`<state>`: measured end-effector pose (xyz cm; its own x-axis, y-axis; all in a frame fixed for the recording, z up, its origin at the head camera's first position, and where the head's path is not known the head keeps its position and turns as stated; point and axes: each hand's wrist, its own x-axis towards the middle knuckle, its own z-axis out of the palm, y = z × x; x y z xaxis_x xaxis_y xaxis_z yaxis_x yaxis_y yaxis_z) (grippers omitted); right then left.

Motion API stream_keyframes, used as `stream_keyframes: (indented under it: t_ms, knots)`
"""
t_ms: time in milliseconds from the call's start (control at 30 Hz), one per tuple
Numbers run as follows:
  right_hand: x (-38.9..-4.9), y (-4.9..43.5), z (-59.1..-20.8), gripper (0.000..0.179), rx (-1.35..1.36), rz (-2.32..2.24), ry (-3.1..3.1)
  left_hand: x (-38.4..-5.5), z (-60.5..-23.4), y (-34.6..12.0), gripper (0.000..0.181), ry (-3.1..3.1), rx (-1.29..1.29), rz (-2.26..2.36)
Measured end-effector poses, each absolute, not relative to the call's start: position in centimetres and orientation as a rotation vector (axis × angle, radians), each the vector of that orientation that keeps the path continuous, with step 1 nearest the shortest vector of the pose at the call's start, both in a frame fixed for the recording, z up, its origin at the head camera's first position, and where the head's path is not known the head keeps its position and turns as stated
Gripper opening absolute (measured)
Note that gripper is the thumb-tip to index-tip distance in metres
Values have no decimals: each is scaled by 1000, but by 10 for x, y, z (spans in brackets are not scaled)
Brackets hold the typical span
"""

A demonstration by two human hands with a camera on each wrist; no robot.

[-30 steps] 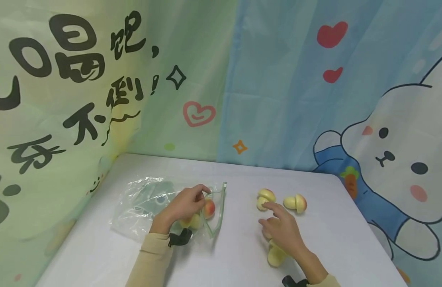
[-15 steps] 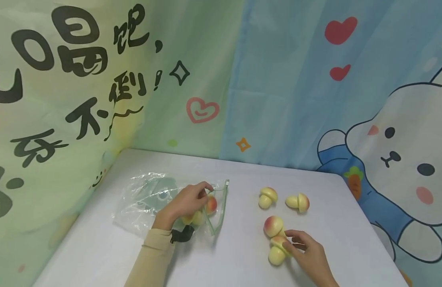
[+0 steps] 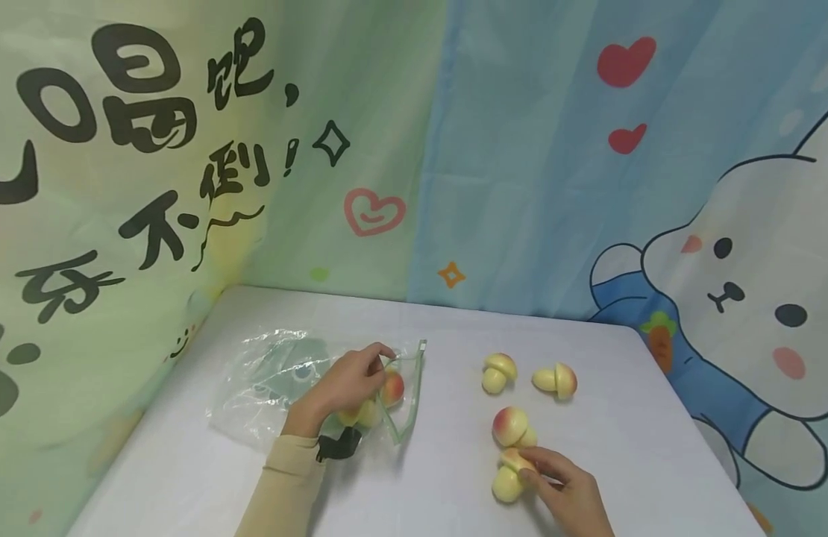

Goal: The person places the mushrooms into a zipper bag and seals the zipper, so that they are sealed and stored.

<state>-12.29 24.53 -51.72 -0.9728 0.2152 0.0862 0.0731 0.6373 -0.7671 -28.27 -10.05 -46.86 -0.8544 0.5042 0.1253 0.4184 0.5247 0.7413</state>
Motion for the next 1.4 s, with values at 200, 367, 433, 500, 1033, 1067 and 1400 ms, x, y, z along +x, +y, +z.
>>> stream_keyframes:
  t_ms: [200,367,433,500,1033,1067,1400]
  knots:
    - [-117,238,-522,50,-93,1374,-2673,-284,-468,-99,33,2632,804,1243]
    - [-116,231,-525,78,29,1328,-2778,-282,-468,-98,32,2610,793,1231]
    - [-117,228,-527,83,84,1203,-2812,-282,-468,-98,32,2602,803,1237]
    - [-118,225,-529,85,140,1079,-2814,-282,-467,-98,33,2595,809,1242]
    - [-122,196,-540,76,341,724,-2656,-281,-467,-95,31,2628,817,1199]
    - [-123,195,-541,77,366,715,-2650,-281,-467,-95,31,2630,818,1197]
    - [-133,179,-536,79,418,738,-2781,-280,-465,-95,31,2621,828,1204]
